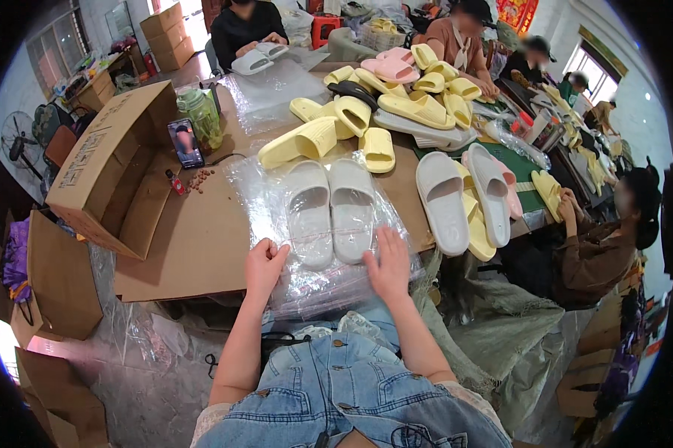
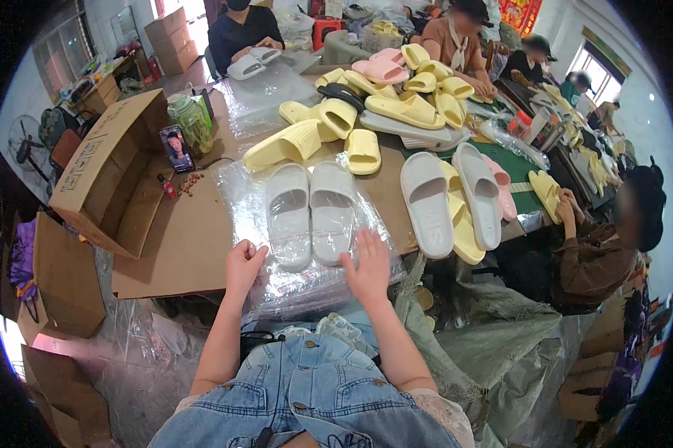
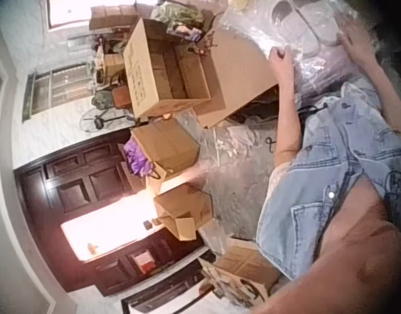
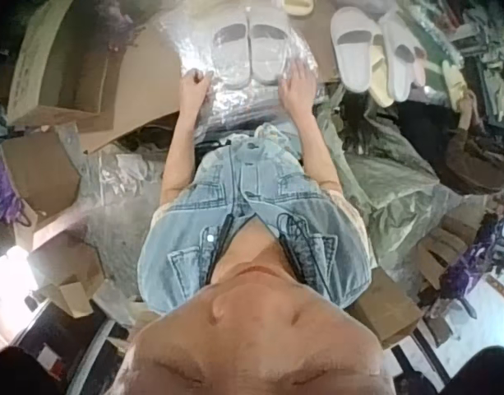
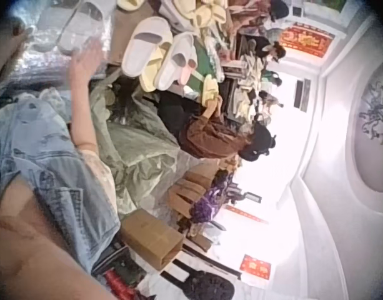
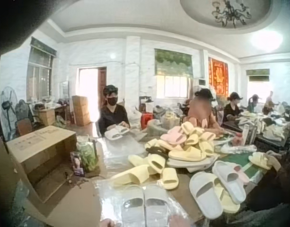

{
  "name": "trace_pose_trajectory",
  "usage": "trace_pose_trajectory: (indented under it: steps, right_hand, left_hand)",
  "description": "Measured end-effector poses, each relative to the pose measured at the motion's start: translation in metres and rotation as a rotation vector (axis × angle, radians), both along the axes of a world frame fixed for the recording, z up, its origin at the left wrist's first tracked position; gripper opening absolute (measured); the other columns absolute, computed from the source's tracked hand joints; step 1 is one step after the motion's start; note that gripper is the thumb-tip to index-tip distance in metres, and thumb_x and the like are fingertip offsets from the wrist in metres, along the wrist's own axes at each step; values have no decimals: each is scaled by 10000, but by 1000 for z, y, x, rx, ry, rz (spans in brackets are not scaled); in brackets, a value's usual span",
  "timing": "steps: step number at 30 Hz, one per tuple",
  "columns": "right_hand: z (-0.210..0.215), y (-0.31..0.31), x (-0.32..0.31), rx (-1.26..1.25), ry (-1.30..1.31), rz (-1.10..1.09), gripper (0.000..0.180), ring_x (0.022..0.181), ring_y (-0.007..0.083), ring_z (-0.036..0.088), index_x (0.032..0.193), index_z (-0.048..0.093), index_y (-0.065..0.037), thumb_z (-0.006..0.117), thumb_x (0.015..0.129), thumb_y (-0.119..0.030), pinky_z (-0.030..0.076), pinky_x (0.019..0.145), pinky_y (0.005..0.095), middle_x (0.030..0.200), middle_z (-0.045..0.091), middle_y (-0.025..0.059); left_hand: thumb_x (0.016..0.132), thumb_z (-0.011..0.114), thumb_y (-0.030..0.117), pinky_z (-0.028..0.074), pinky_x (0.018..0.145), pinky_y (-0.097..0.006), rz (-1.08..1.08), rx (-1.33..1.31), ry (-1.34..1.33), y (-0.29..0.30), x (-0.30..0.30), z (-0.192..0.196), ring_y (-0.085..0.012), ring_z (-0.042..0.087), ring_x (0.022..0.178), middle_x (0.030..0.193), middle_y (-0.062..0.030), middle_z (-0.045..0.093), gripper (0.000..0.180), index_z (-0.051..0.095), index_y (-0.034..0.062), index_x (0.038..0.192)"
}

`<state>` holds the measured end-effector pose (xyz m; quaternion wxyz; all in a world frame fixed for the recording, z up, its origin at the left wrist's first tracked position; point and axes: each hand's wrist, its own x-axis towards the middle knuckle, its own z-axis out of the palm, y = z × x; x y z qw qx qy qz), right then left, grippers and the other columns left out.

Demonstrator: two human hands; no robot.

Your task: The person packs pairs of plastic slippers into clear plastic bags. They pick up slippers of various colors, including white, yellow, and black, place them into bags, and seal them. The packed items are then placed into a pile on the table.

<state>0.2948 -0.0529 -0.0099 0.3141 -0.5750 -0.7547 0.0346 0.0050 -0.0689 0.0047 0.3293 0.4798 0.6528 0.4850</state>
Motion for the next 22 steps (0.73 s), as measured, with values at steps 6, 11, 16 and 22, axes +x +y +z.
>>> trace_pose_trajectory:
  steps: [6,11,16,22]
  right_hand:
    - [36,-10,-17,137,72,70,655,1448,403,340,1477,434,-11,626,954,-354,243,1197,519,1536,419,211]
    - [50,-29,-89,69,-13,524,700,1476,346,317,1491,415,-21,654,930,-365,232,1210,510,1568,389,169]
    - [22,-29,-108,-7,-102,517,715,1467,344,339,1497,412,-38,626,935,-426,242,1200,522,1561,410,145]
    - [7,-8,-52,18,-94,154,689,1439,378,375,1465,453,-10,635,931,-405,254,1181,551,1555,414,185]
  left_hand:
    - [848,770,231,394,506,-322,37,0,72,0,-2,-3,-113,492,506,555,-32,508,370,476,50,716]
    - [847,777,241,392,479,-319,36,-16,134,-3,3,14,-111,483,489,559,-35,509,371,484,55,716]
    - [853,771,249,409,493,-322,33,32,144,-4,1,8,-131,504,494,568,-43,536,364,493,58,716]
    - [842,776,292,436,541,-334,14,0,136,0,-6,-5,-159,554,547,594,-50,564,383,499,57,723]
